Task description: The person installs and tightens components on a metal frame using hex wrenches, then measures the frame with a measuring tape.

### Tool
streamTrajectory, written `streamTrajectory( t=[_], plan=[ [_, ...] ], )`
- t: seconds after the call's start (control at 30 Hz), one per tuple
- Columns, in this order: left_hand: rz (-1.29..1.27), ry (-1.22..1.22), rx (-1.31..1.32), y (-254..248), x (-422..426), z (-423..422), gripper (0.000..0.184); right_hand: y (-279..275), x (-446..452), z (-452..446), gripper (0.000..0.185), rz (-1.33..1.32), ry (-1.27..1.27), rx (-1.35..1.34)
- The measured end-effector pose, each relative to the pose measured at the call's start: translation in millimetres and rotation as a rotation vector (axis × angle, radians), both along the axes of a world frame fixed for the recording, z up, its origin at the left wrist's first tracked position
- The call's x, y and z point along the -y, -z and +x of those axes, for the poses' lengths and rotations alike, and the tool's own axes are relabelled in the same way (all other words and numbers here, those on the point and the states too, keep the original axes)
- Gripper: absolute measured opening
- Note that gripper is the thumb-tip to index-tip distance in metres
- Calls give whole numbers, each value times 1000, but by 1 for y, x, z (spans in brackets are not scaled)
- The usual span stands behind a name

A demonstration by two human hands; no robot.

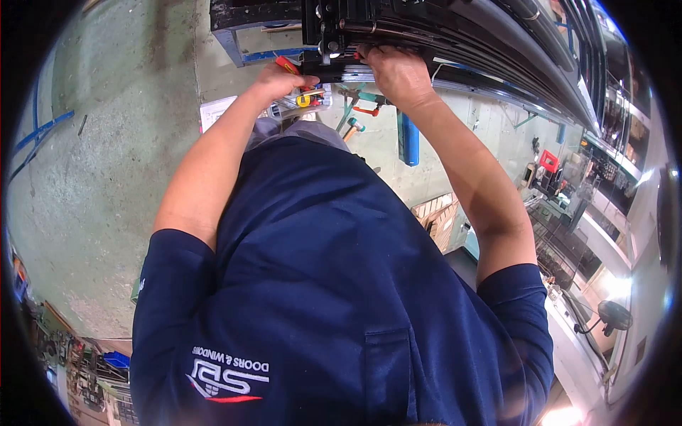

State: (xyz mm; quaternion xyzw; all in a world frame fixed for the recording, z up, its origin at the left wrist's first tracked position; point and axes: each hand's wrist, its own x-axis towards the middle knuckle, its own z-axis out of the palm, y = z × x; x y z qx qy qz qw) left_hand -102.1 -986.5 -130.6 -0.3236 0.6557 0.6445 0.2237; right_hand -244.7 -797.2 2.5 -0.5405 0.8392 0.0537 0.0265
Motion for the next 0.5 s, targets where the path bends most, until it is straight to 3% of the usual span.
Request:
streamTrajectory(
  t=[0.17, 0.27, 0.37, 0.43, 0.5],
  plan=[
    [-13, -5, -3, 1, 0, 1, 55, -3, -6, -10, 22, -26, -57, 3],
    [-33, -7, 6, 3, 1, 0, 57, -18, -8, -2, 18, -33, 42, 50],
    [-25, -1, 10, 3, 1, 1, 58, -20, -20, 5, 17, -221, 117, 50],
    [-11, 6, 5, -1, 2, -1, 58, -17, -27, 10, 22, -122, 405, 76],
    [19, 30, -2, -5, 3, 0, 59, -15, -28, 12, 24, -130, 460, 88]
  ],
)
